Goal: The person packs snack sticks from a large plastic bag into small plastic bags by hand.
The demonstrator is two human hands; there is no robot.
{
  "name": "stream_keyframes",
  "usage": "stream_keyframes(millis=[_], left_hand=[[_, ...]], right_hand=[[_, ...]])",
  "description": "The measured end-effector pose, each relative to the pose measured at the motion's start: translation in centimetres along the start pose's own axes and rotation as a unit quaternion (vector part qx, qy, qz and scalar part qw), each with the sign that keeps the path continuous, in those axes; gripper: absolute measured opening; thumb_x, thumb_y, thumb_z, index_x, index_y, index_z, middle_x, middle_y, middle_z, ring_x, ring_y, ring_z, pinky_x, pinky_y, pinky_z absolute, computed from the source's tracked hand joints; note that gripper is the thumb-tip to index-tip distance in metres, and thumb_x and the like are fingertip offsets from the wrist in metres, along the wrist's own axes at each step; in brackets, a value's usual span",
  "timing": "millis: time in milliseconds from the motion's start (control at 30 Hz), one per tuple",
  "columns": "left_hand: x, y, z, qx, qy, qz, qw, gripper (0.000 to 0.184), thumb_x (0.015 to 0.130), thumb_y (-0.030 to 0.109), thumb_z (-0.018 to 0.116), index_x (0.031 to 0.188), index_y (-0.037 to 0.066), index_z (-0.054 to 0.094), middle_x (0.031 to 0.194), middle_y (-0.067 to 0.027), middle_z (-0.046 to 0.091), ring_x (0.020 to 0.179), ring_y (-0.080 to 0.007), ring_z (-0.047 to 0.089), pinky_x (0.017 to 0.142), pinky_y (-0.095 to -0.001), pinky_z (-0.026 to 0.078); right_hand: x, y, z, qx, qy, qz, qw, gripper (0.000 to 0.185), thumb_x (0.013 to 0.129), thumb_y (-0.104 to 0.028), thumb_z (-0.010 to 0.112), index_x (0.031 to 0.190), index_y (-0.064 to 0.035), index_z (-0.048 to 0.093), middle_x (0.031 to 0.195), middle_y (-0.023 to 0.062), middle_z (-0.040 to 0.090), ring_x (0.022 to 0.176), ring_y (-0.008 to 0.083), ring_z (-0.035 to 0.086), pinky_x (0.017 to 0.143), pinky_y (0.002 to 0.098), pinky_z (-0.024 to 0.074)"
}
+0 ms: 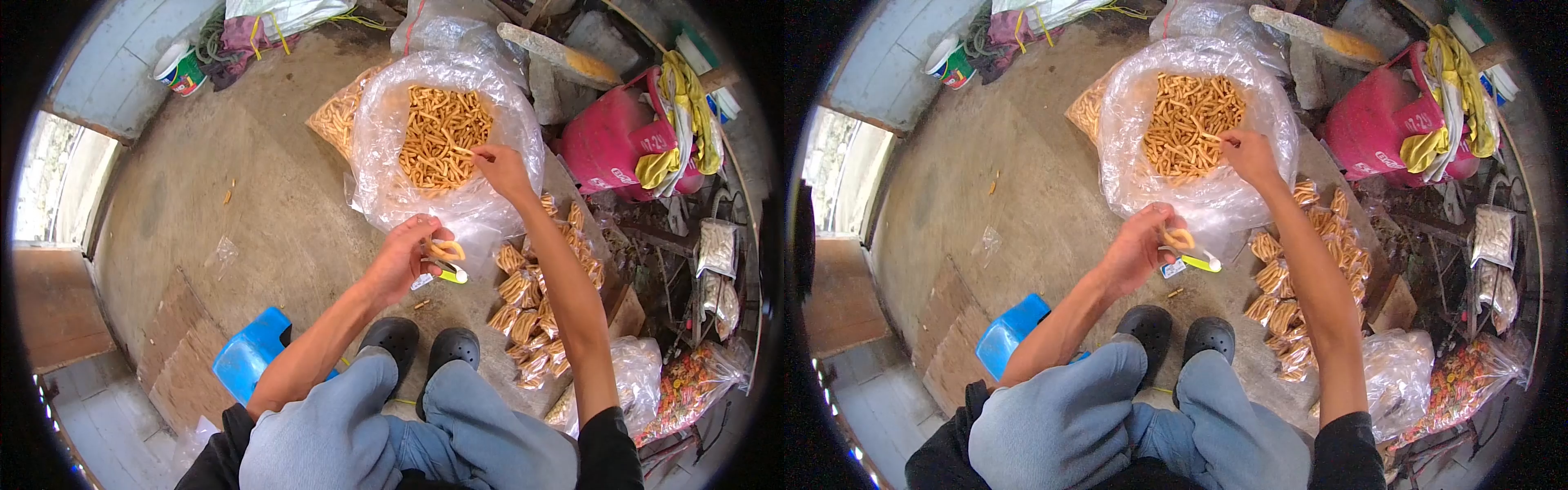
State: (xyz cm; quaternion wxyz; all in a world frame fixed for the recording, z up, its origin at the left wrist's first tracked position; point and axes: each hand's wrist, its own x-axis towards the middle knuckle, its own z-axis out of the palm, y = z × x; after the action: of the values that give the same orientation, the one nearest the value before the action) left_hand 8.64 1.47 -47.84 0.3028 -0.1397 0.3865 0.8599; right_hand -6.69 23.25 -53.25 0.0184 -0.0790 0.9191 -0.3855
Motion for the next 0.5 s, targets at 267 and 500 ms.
stream_keyframes(millis=[267,500], left_hand=[[0.2,1.3,0.0,-0.029,0.031,0.046,0.998,0.022,0.094,0.033,0.054,0.104,0.013,0.054,0.1,-0.0023,0.062,0.089,-0.0163,0.064,0.062,-0.0286,0.054],[0.4,1.8,1.1,-0.105,0.0,0.066,0.992,0.019,0.095,0.027,0.053,0.104,0.011,0.054,0.098,-0.0044,0.064,0.087,-0.0185,0.066,0.066,-0.0315,0.059]], right_hand=[[-3.6,-5.0,-6.7,0.183,0.01,0.055,0.981,0.022,0.089,-0.013,0.063,0.108,-0.0056,0.07,0.076,0.0013,0.064,0.066,0.0061,0.055,0.059,0.0221,0.0449],[-11.6,-13.1,-14.4,0.228,0.009,-0.013,0.974,0.019,0.088,-0.003,0.062,0.106,-0.0007,0.069,0.083,0.0005,0.064,0.067,0.005,0.052,0.06,0.02,0.0403]])
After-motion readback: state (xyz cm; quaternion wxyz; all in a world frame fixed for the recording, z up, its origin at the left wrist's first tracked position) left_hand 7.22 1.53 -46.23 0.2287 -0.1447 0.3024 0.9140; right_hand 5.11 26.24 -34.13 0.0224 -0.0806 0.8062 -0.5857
